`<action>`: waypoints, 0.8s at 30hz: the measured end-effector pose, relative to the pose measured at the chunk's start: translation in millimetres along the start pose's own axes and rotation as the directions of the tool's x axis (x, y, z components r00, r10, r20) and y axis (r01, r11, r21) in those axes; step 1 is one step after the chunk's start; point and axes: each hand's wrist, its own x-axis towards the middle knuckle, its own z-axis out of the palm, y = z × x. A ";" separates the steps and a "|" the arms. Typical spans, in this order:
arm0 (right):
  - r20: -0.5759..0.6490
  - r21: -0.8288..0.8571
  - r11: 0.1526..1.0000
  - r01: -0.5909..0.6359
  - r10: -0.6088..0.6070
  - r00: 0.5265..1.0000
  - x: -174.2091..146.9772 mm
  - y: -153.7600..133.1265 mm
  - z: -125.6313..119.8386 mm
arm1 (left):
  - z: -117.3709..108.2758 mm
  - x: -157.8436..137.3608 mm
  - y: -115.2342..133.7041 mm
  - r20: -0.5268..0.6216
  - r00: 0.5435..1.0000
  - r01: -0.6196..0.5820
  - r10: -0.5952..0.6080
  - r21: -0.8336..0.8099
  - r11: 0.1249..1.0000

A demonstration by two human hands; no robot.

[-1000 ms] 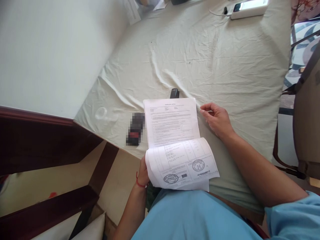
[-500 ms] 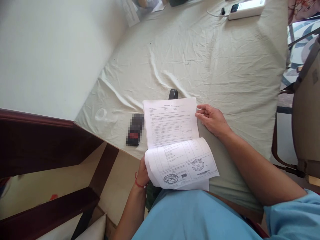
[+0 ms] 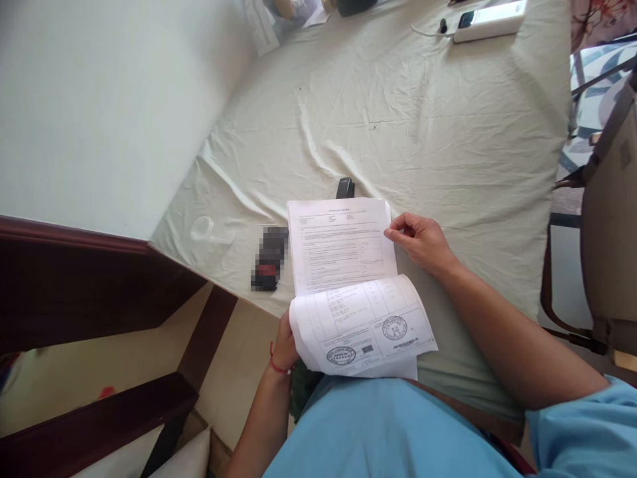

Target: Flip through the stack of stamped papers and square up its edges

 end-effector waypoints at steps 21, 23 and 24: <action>0.198 0.393 0.919 -0.034 -0.048 0.979 -3.5 3.1 -0.5 | -0.1 0.5 -0.4 -0.008 0.999 0.053 -0.053 0.004 0.999; 0.237 0.388 0.922 -0.010 -0.089 0.967 -4.0 0.8 -2.1 | 0.0 0.5 0.2 -0.007 0.998 0.063 -0.063 0.002 0.998; 0.248 0.391 0.920 -0.002 -0.103 0.963 -4.2 -0.2 -2.9 | 0.0 0.5 0.0 -0.005 0.998 0.065 -0.065 0.000 0.998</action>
